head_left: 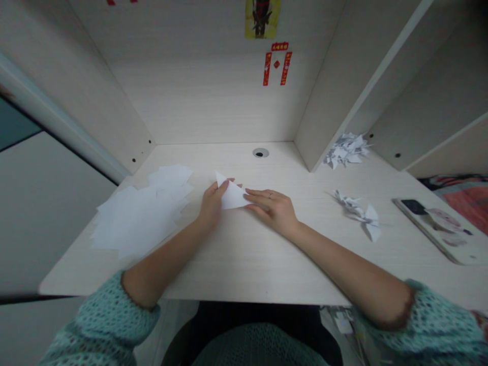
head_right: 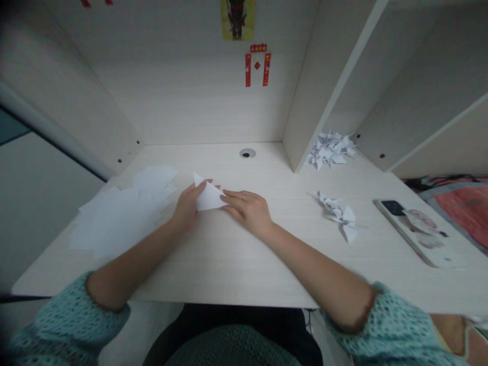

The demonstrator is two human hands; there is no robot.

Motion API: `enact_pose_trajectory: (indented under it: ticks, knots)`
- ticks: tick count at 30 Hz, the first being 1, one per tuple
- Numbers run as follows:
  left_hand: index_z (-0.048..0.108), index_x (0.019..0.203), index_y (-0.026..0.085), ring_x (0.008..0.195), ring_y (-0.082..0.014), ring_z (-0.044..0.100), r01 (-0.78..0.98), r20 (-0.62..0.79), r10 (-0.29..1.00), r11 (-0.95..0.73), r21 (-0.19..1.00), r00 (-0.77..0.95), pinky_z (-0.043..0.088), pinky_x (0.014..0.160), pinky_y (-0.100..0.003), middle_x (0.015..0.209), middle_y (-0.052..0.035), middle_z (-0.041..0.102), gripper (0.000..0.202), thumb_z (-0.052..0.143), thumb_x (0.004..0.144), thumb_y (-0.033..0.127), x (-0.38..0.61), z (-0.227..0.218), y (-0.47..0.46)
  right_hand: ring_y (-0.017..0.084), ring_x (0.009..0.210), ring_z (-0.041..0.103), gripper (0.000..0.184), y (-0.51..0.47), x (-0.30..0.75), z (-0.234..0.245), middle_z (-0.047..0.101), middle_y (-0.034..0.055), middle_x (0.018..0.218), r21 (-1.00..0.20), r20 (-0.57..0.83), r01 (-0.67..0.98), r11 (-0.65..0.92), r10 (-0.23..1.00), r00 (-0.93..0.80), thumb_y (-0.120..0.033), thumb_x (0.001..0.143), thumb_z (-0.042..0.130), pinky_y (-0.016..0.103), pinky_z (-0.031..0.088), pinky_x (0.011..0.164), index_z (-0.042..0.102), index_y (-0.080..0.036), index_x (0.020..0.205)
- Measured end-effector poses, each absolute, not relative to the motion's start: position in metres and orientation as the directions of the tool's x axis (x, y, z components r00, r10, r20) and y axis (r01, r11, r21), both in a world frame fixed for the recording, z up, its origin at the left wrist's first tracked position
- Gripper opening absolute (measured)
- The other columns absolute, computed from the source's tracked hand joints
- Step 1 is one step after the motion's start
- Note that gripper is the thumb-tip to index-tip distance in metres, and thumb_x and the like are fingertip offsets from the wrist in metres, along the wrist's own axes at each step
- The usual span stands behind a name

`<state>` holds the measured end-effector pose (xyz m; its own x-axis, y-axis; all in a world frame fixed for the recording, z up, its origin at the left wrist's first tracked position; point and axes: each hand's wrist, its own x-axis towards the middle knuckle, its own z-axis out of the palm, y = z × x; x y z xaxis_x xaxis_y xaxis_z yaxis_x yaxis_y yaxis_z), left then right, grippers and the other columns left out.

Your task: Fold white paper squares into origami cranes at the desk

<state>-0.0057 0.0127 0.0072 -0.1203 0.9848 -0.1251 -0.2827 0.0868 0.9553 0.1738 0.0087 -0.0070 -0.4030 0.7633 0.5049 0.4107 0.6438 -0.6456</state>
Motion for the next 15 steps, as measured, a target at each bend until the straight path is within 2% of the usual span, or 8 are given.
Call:
enact_pose_trajectory:
  ticks: [3,7,10,15]
  knots:
    - [0.060,0.112,0.015,0.091,-0.0213,0.067,-0.276,-0.130,0.988,0.103,0.956,-0.081,0.050,0.084,-0.034,0.105,-0.0125,0.070,0.048,0.059,0.078,0.049,-0.008,0.007,0.014,0.023,0.100,0.065,0.019,0.012,0.174,-0.008,0.070,0.0006,0.108,-0.738,0.491,0.348,0.578,0.814,-0.309,-0.035,0.083,0.060,0.040,0.047,0.093,0.071,-0.033,0.099]
    - [0.061,0.114,0.017,0.091,-0.0215,0.067,-0.213,-0.138,0.990,0.128,0.969,-0.030,0.050,0.073,-0.028,0.110,-0.0125,0.068,0.059,0.051,0.078,0.062,-0.009,0.007,0.015,0.021,0.082,0.066,0.019,0.017,0.174,-0.009,0.074,0.0017,0.092,-0.849,0.431,0.279,0.449,0.893,-0.127,-0.038,0.083,0.058,0.035,0.049,0.080,0.073,-0.028,0.089]
    - [0.064,0.111,0.017,0.090,-0.0202,0.067,-0.171,-0.097,0.995,0.092,0.981,-0.024,0.049,0.070,-0.025,0.107,-0.0116,0.069,0.055,0.056,0.077,0.060,-0.009,0.007,0.014,0.018,0.075,0.064,0.023,0.022,0.174,-0.013,0.073,0.0029,0.087,-0.904,0.369,0.208,0.372,0.928,-0.058,-0.040,0.082,0.058,0.030,0.049,0.072,0.072,-0.023,0.085]
    - [0.068,0.096,0.015,0.088,-0.0205,0.066,-0.174,-0.080,0.997,0.079,0.982,0.002,0.049,0.075,-0.028,0.099,-0.0116,0.071,0.045,0.062,0.074,0.054,-0.008,0.009,0.013,0.016,0.070,0.061,0.023,0.031,0.176,-0.018,0.070,0.0026,0.079,-0.954,0.290,0.076,0.289,0.957,-0.004,-0.041,0.078,0.061,0.026,0.045,0.066,0.071,-0.020,0.082]
